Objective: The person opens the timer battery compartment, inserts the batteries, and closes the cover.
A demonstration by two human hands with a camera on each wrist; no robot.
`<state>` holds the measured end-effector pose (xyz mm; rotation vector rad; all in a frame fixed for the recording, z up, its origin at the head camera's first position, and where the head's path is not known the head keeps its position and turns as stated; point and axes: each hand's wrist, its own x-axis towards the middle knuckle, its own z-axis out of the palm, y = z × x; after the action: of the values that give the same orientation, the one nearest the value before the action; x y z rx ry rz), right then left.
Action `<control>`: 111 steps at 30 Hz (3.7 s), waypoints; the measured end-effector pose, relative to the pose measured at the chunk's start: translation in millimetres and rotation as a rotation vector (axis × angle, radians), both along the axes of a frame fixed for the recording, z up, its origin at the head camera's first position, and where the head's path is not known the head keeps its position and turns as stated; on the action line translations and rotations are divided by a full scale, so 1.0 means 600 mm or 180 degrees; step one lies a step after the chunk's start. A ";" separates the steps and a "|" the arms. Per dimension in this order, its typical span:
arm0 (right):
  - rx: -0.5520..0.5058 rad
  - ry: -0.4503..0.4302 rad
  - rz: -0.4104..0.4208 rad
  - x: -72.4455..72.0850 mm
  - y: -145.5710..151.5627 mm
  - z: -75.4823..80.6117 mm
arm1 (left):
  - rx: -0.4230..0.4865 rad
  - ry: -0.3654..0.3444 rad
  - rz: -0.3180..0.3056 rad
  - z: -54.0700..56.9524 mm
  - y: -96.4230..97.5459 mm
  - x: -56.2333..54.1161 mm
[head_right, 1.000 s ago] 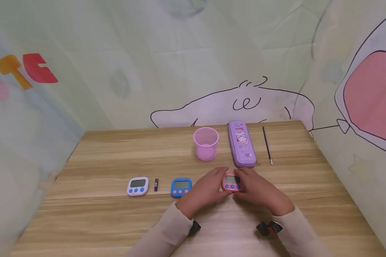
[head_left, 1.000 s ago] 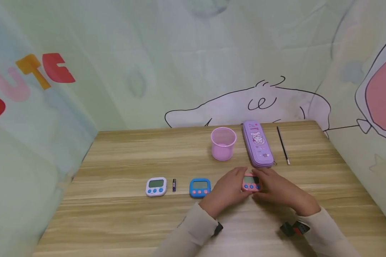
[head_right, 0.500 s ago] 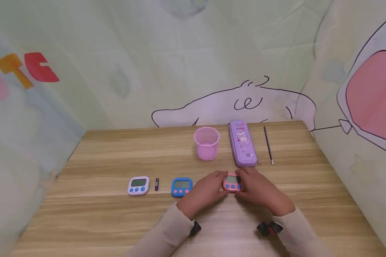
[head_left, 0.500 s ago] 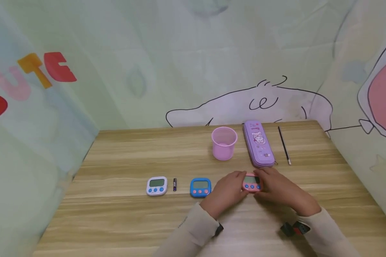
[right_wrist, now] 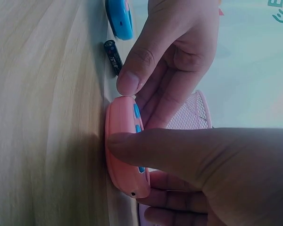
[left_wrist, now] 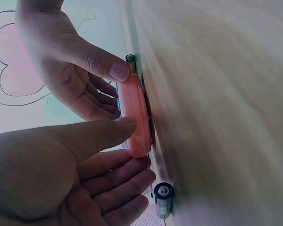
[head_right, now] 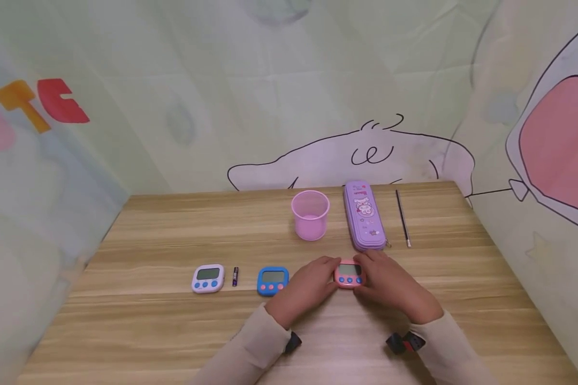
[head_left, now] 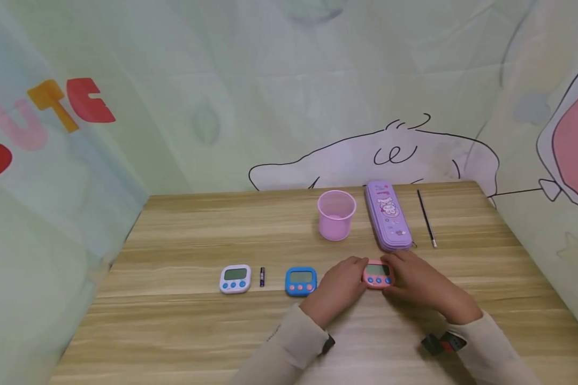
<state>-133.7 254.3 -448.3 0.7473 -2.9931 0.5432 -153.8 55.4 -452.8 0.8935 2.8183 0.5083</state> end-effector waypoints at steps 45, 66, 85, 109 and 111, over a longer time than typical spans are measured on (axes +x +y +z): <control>-0.0713 -0.0051 0.0176 0.018 -0.008 0.032 | 0.0926 -0.0268 0.0015 0.036 -0.085 0.025; -0.1501 -0.0153 0.0478 0.026 -0.083 0.006 | 0.1970 -0.0375 0.0322 0.022 -0.181 0.064; -0.2171 -0.0388 0.0310 0.033 -0.153 -0.016 | 0.2778 -0.0924 0.0402 0.006 -0.227 0.053; -0.2848 -0.0994 0.0428 0.043 -0.165 -0.058 | 0.3077 -0.1454 0.0316 -0.002 -0.225 0.050; -0.2859 -0.1034 0.0382 0.045 -0.166 -0.059 | 0.3053 -0.1471 0.0314 -0.003 -0.225 0.050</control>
<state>-107.0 154.9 -483.6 0.7721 -2.4671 1.9632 -123.7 -79.4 -454.3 0.6029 2.1214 1.8735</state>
